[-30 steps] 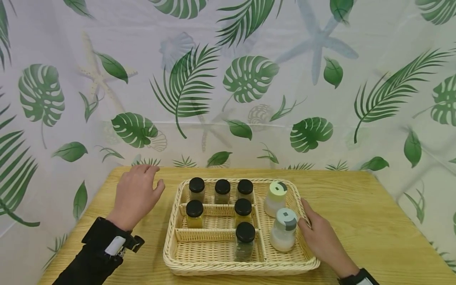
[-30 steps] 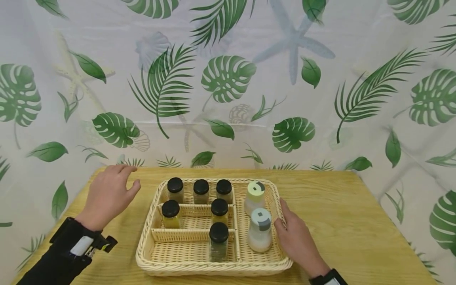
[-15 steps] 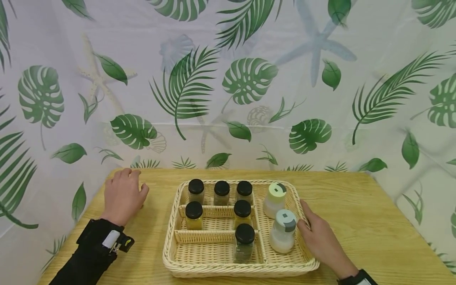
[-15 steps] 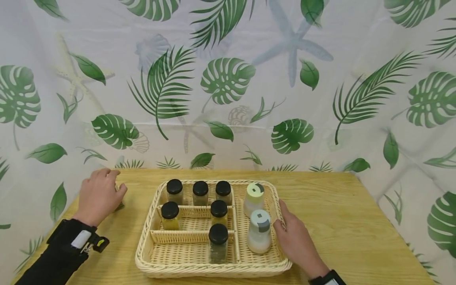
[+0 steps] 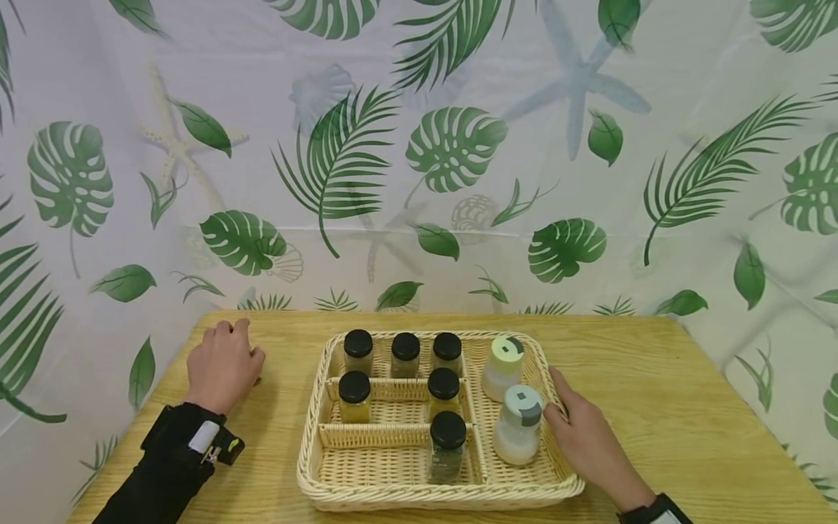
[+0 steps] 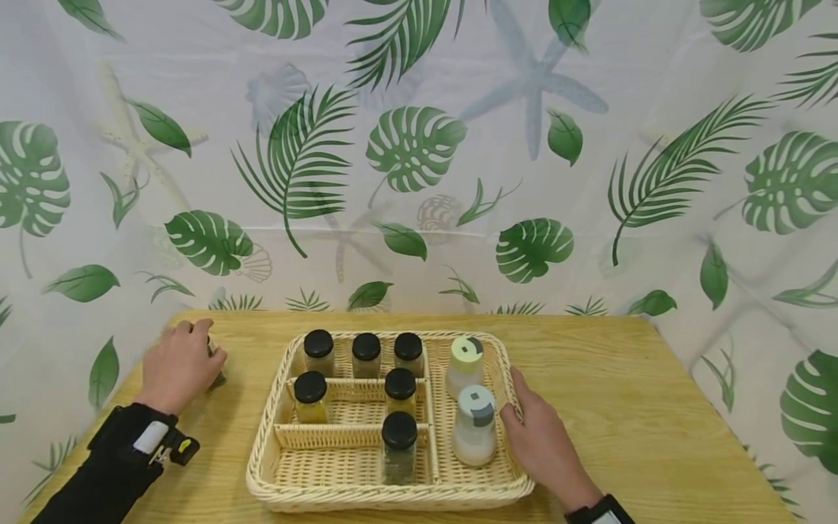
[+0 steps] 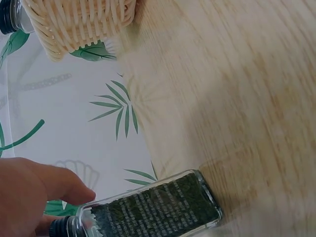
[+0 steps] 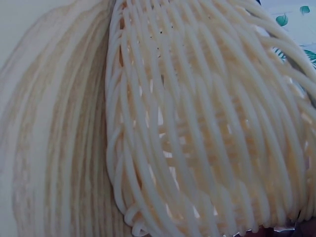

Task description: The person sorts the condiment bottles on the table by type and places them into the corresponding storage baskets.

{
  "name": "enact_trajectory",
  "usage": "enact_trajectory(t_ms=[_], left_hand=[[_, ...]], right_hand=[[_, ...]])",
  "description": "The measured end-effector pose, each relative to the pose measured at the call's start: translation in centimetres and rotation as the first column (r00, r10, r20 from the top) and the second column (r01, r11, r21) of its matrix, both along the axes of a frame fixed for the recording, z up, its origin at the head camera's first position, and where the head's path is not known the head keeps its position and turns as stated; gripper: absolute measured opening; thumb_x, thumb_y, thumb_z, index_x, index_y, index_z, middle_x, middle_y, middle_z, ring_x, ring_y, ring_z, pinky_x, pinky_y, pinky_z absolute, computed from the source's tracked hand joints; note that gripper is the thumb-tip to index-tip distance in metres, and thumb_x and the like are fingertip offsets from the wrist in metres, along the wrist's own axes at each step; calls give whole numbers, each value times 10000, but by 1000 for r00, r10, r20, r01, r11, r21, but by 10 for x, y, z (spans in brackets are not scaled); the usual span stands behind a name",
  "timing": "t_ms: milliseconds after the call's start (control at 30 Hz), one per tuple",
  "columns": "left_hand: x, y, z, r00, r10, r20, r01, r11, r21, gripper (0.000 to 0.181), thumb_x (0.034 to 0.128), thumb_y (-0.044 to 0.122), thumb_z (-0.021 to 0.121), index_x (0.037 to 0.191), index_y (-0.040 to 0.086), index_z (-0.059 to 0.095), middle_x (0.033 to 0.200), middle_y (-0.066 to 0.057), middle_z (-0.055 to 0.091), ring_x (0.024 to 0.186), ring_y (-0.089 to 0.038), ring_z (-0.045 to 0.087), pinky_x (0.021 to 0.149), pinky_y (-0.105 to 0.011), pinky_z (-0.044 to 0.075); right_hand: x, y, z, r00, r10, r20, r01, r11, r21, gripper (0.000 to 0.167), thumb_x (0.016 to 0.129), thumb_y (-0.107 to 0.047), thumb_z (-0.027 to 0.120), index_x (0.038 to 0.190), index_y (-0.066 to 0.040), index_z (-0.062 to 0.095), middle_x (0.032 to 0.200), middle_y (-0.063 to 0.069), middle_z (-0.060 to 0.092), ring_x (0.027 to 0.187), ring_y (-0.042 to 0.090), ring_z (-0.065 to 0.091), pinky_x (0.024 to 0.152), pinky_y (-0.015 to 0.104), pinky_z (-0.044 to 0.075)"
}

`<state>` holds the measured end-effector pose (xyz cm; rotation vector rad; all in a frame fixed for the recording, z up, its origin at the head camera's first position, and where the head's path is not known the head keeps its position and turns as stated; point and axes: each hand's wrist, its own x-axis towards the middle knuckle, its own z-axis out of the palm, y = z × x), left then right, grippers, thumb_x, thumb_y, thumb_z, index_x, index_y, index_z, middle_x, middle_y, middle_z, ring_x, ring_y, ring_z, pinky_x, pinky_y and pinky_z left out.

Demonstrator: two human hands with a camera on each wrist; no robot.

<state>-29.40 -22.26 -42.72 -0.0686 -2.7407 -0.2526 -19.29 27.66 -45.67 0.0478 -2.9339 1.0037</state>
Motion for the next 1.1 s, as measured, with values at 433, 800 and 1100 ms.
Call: enact_trajectory(t_ms=[433, 800, 1100], left_hand=[[4, 0, 5, 999, 0, -45, 3, 998, 61, 301, 880, 94, 593, 1088, -123, 617, 962, -309, 596, 890, -473, 577, 535, -561, 500], [13, 3, 13, 996, -79, -50, 83, 992, 90, 143, 852, 41, 623, 842, -99, 594, 710, -198, 531, 654, -317, 478, 530, -368, 364], [31, 17, 36, 983, -128, -132, 143, 983, 115, 254, 853, 48, 655, 1043, -120, 647, 839, -253, 613, 753, -375, 549, 620, -457, 461]], right_hand=[[0, 0, -1, 1000, -1, -27, 1, 1000, -2, 609, 1069, -223, 407, 1593, 0, 192, 1536, 280, 390, 1278, 363, 555, 892, 431, 492], [1, 0, -2, 1000, 4, -26, -4, 1000, -12, 609, 1072, -222, 402, 1594, 4, 183, 1538, 288, 381, 1394, 414, 423, 1035, 563, 449], [-1, 1, -2, 1000, -1, -21, 1, 1000, -4, 611, 1069, -222, 410, 1593, 0, 190, 1537, 286, 386, 1135, 307, 613, 792, 366, 467]])
